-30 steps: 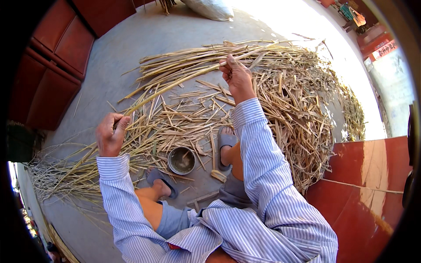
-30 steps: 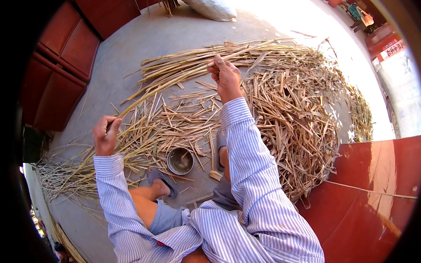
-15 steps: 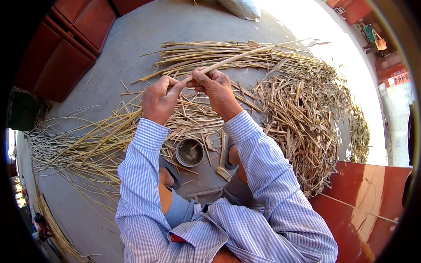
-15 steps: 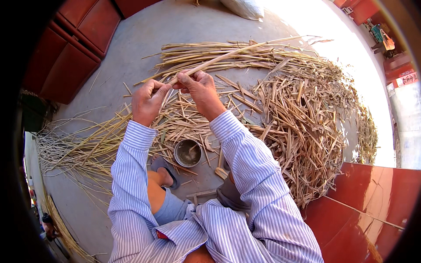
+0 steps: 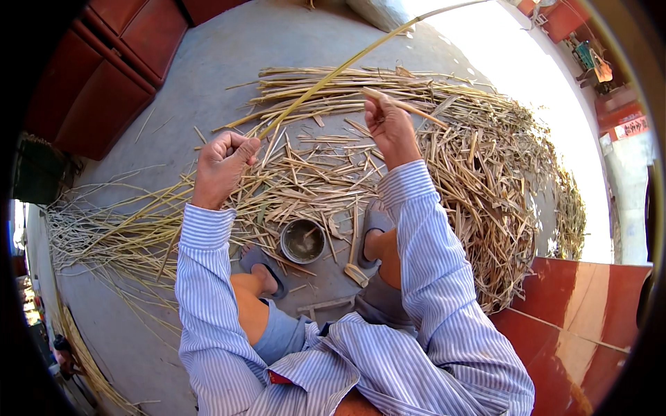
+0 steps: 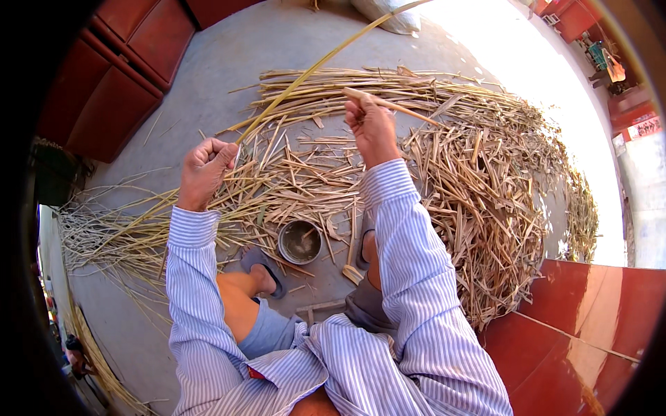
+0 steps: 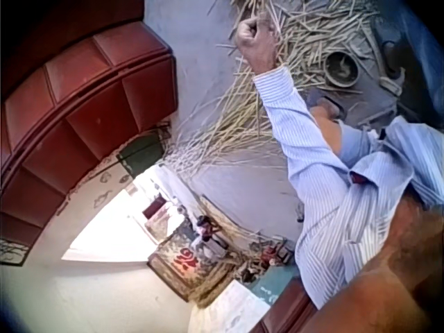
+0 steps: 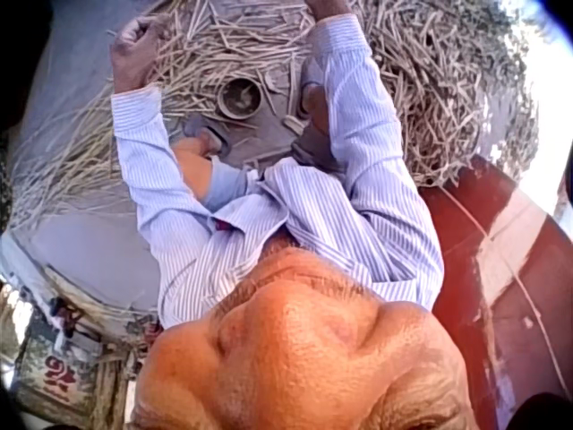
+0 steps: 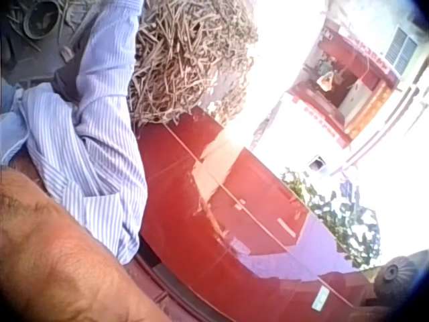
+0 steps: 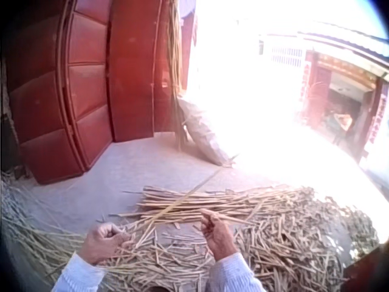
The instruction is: The person sits on the floor and repeatedly strips dried plant stalks by hand, separating thin fibers from the main stem. The fibers are placed in a pile to the left, while the remaining stalks and debris are discarded to the right.
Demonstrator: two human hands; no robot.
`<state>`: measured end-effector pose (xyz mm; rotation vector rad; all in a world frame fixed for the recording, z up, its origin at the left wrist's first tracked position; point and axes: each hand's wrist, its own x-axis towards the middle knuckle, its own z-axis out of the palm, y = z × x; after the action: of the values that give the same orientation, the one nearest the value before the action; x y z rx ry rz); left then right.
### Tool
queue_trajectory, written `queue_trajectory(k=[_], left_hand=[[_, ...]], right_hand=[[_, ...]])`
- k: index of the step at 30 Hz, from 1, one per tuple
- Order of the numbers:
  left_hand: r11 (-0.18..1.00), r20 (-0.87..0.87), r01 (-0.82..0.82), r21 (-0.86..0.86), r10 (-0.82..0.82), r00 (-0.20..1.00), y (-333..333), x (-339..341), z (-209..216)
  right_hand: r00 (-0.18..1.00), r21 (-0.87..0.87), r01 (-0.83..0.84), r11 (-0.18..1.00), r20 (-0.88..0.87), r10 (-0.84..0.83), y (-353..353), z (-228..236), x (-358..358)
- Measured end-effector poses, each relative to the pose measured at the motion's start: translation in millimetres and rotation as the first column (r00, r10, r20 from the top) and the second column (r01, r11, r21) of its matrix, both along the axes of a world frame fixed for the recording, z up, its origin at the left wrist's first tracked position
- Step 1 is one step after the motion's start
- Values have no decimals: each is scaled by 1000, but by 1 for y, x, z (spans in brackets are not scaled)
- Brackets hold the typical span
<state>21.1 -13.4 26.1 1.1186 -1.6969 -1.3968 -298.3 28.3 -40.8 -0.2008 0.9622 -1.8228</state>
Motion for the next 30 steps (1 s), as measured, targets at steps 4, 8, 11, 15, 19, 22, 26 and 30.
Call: queue_trajectory(k=[4,8,11,15,19,22,26,30], left_hand=[[988,200,70,134,-96,975,9,16,8],[977,301,95,189,-150,942,7,54,-9],[984,342,119,130,-157,926,2,67,-15],[945,411,180,-273,-54,910,12,28,-2],[869,329,92,-487,85,940,24,-32,-5],[878,312,37,-477,130,941,22,-45,-5],[793,299,25,-608,200,933,22,-52,-9],[656,352,106,-747,255,900,19,-46,-10]], right_hand=[[994,-159,-49,986,89,64,13,23,-25],[994,-308,-102,946,2,108,16,34,-34],[991,-183,-76,980,-118,55,14,14,-52],[921,-204,-357,911,-239,308,7,20,3],[822,-154,-555,817,-248,512,13,22,65],[827,-115,-539,834,-263,498,12,26,87],[871,-24,-411,911,-305,385,12,26,94],[898,38,-335,942,-289,331,15,20,101]])
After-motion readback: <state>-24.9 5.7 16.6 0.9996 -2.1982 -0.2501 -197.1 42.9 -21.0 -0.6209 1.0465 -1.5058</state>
